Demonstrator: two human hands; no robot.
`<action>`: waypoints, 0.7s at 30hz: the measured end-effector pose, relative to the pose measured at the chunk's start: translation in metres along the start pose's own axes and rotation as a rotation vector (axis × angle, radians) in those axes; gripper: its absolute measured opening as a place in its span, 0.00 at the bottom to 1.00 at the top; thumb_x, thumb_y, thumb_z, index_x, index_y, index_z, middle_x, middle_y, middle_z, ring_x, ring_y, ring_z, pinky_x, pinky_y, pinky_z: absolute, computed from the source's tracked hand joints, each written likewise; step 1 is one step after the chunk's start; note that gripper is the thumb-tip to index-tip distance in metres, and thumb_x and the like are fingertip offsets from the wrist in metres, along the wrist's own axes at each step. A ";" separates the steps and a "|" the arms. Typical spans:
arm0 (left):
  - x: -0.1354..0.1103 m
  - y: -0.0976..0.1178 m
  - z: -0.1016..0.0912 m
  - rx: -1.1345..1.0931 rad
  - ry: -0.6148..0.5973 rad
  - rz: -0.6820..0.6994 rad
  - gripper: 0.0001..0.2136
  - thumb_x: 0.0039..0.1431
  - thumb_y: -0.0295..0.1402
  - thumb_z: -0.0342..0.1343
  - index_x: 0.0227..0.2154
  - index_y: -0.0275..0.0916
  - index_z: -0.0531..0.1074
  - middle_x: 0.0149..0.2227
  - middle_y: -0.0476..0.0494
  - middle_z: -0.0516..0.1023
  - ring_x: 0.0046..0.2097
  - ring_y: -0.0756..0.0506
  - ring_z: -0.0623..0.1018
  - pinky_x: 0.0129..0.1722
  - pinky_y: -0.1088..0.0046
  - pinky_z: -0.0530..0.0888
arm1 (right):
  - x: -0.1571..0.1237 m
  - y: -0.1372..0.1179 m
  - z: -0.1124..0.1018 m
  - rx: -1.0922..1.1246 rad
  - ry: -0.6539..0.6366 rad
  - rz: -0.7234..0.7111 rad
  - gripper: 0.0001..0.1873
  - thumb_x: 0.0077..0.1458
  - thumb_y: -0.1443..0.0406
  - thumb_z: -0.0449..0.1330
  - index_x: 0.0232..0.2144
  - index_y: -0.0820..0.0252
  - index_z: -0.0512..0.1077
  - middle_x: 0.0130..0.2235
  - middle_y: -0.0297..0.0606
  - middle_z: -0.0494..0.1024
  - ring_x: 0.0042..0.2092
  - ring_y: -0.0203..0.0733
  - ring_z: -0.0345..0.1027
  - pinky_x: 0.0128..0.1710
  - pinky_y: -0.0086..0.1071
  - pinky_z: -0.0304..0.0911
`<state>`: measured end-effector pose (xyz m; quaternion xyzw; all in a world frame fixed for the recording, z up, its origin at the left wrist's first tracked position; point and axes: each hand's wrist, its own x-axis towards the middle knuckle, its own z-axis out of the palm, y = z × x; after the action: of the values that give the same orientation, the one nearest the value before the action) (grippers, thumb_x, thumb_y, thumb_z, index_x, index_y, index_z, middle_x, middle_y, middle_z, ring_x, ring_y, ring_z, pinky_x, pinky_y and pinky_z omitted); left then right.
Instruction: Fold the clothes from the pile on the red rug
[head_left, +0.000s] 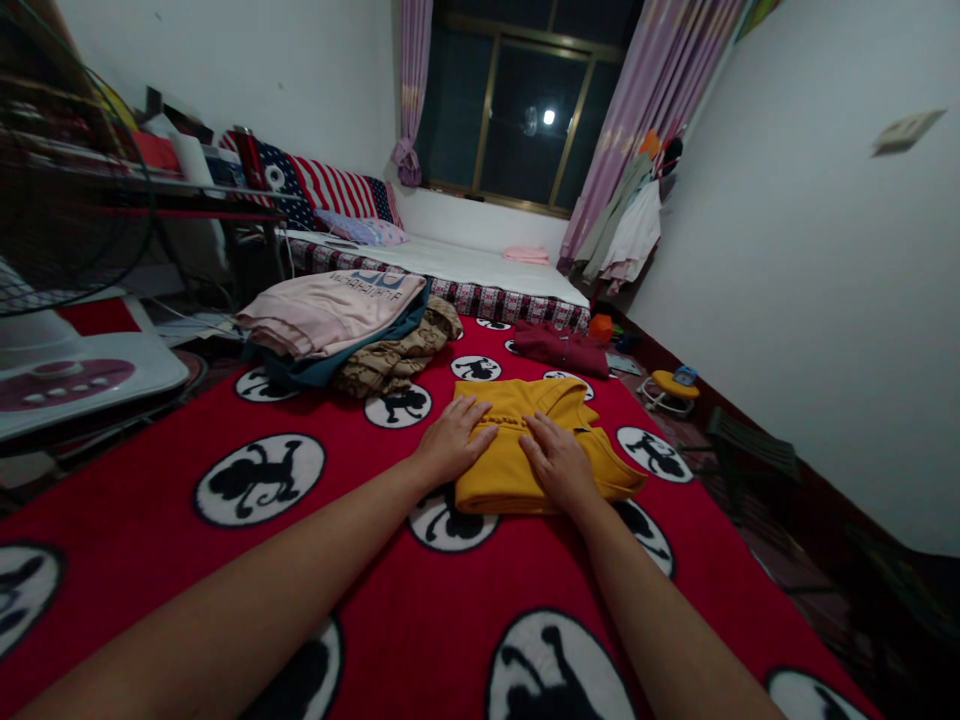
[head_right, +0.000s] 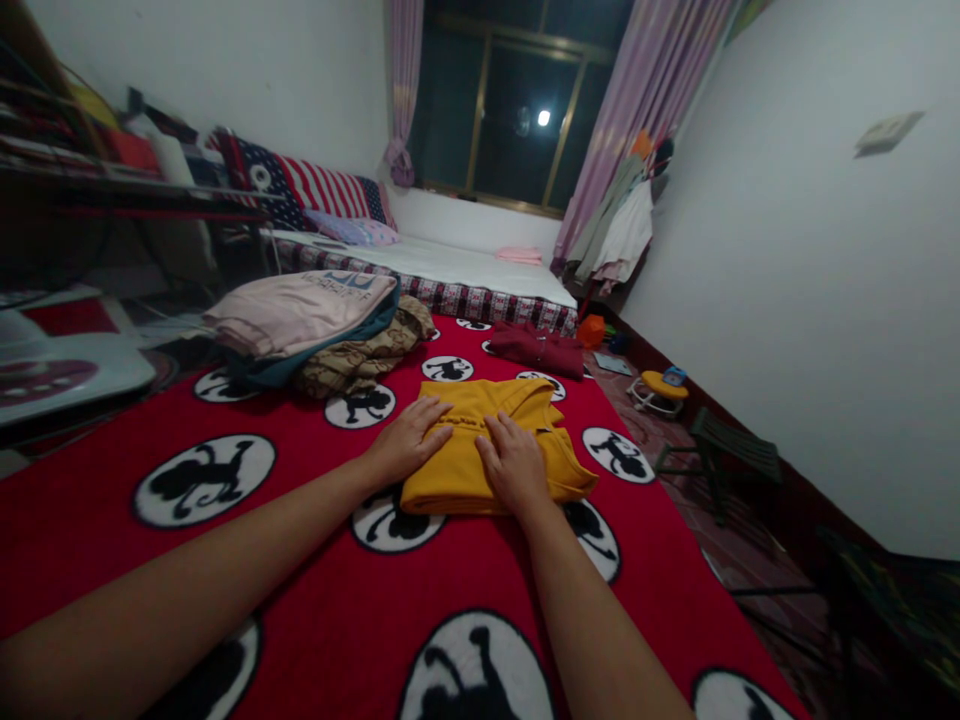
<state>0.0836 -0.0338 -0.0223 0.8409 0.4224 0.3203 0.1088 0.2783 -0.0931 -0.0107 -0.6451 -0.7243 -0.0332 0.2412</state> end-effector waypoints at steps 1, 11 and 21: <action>0.000 0.000 0.000 -0.005 -0.001 0.001 0.23 0.64 0.43 0.46 0.57 0.36 0.66 0.61 0.34 0.64 0.63 0.38 0.62 0.63 0.56 0.59 | -0.001 0.000 0.000 -0.013 0.019 0.003 0.23 0.63 0.57 0.48 0.55 0.61 0.67 0.60 0.46 0.67 0.60 0.47 0.60 0.60 0.40 0.53; 0.000 0.002 0.000 -0.135 0.104 -0.161 0.30 0.58 0.46 0.53 0.57 0.30 0.64 0.63 0.28 0.55 0.64 0.34 0.59 0.63 0.57 0.59 | 0.003 0.020 -0.028 -0.424 0.138 0.521 0.36 0.59 0.50 0.52 0.58 0.75 0.59 0.55 0.62 0.69 0.56 0.59 0.63 0.53 0.46 0.54; 0.000 -0.001 0.004 -0.240 0.156 -0.158 0.26 0.56 0.45 0.55 0.54 0.34 0.66 0.62 0.31 0.57 0.63 0.34 0.62 0.61 0.55 0.63 | 0.028 0.038 -0.043 -0.278 -0.191 0.687 0.34 0.50 0.46 0.58 0.50 0.65 0.66 0.47 0.54 0.77 0.49 0.57 0.71 0.39 0.38 0.62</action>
<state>0.0859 -0.0333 -0.0260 0.7585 0.4529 0.4235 0.2003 0.3261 -0.0771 0.0284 -0.8769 -0.4738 0.0118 0.0797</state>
